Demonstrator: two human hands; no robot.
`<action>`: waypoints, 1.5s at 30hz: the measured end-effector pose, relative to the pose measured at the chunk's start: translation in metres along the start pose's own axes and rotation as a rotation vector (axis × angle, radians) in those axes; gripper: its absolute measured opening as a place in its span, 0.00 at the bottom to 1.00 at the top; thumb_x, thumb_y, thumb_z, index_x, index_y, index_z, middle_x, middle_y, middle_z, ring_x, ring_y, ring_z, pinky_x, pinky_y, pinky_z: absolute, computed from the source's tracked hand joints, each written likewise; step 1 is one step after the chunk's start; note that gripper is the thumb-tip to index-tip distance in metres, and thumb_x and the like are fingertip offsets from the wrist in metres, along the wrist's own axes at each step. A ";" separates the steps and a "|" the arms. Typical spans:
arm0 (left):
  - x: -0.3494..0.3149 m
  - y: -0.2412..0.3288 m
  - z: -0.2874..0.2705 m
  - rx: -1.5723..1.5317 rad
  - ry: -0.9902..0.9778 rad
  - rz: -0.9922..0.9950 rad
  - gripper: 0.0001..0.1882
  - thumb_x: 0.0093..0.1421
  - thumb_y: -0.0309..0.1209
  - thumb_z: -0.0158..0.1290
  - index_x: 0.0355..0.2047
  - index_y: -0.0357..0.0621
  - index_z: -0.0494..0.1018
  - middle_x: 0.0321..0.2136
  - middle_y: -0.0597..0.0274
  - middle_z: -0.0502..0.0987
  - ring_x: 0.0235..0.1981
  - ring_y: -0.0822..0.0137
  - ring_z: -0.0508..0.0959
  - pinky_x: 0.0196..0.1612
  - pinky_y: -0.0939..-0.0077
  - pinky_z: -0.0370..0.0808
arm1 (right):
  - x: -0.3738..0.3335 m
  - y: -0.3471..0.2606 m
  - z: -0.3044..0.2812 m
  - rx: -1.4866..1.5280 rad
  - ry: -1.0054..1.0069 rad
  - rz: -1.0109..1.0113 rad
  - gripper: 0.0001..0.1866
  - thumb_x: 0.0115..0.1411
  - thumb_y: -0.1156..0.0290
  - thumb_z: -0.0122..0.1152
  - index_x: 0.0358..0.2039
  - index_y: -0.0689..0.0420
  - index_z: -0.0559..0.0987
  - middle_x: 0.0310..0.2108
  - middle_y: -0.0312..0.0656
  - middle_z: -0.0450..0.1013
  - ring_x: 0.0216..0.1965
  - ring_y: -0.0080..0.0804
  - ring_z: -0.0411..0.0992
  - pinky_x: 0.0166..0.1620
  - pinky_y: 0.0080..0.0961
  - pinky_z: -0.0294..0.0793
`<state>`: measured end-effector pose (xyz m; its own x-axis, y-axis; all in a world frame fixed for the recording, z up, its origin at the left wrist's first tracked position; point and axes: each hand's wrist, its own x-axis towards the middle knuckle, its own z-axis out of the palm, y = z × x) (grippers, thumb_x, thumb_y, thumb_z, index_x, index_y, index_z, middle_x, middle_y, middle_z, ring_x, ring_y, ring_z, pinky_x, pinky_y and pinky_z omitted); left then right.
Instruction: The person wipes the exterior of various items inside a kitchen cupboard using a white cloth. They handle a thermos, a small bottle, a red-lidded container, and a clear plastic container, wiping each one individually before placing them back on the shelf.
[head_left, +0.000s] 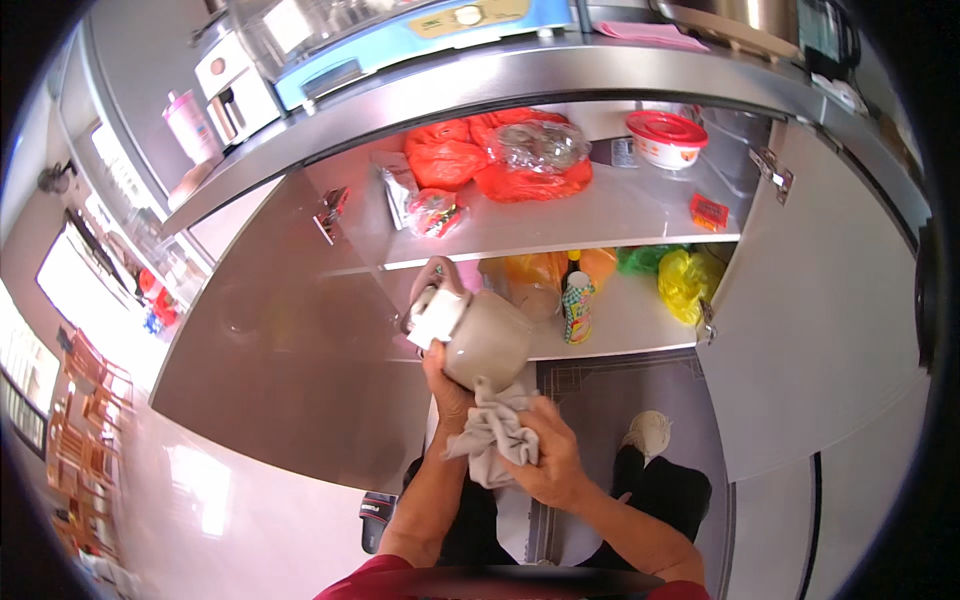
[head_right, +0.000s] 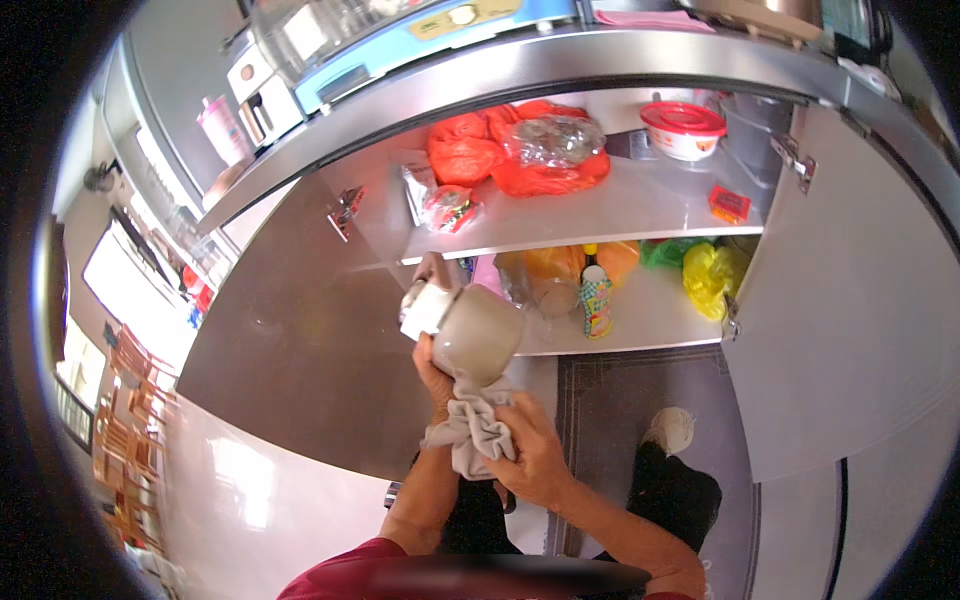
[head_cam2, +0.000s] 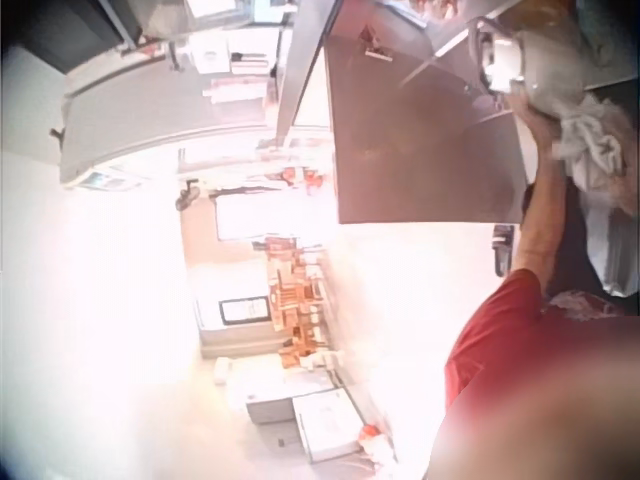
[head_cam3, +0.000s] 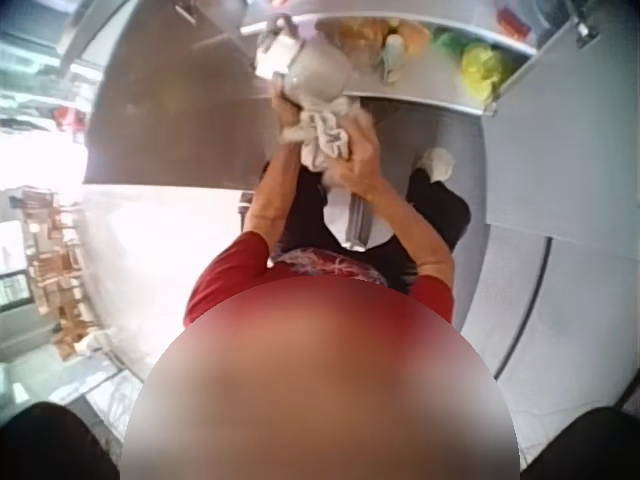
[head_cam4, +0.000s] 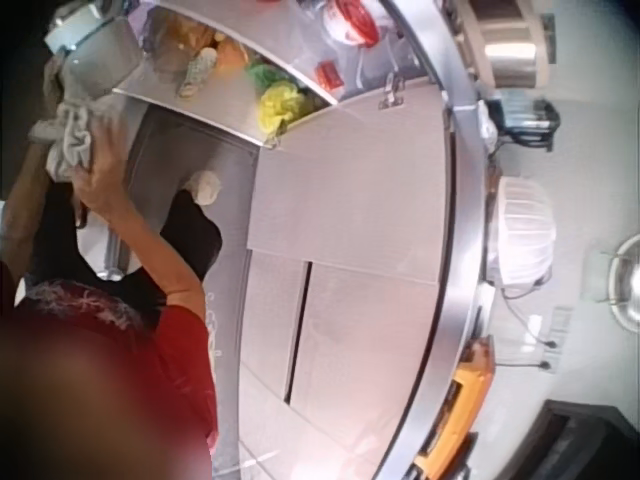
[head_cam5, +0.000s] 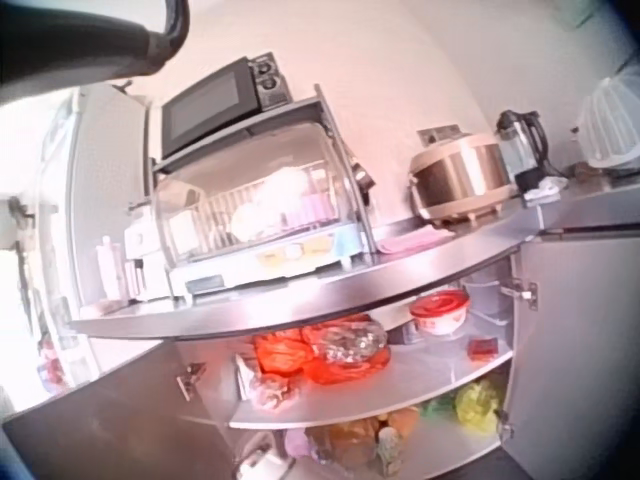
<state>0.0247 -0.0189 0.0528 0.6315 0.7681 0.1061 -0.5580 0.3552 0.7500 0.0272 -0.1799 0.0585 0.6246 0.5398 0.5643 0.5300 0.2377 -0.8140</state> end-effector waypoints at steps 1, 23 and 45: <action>-0.002 -0.006 -0.004 0.002 -0.040 0.030 0.27 0.56 0.45 0.46 0.50 0.38 0.63 0.41 0.57 0.72 0.39 0.64 0.74 0.41 0.68 0.74 | 0.001 -0.007 -0.004 -0.079 0.082 -0.072 0.20 0.44 0.75 0.63 0.40 0.62 0.74 0.40 0.50 0.66 0.38 0.47 0.67 0.42 0.35 0.68; -0.030 -0.013 0.005 0.760 -0.889 0.206 0.47 0.30 0.40 0.68 0.54 0.38 0.65 0.48 0.52 0.66 0.53 0.56 0.65 0.57 0.65 0.61 | 0.040 0.015 -0.095 0.188 0.124 0.278 0.13 0.51 0.75 0.62 0.37 0.64 0.75 0.28 0.37 0.74 0.30 0.18 0.69 0.34 0.18 0.70; -0.048 -0.021 -0.002 1.360 -0.871 0.591 0.39 0.28 0.43 0.66 0.45 0.44 0.70 0.47 0.55 0.67 0.47 0.52 0.69 0.47 0.60 0.68 | 0.028 0.008 -0.082 -0.743 -0.294 -0.117 0.21 0.35 0.66 0.66 0.34 0.52 0.76 0.33 0.38 0.67 0.38 0.41 0.63 0.37 0.38 0.62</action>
<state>0.0049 -0.0622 0.0304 0.8644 -0.0379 0.5013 -0.2732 -0.8724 0.4053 0.0957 -0.2289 0.0784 0.4195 0.7599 0.4966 0.8902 -0.2371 -0.3891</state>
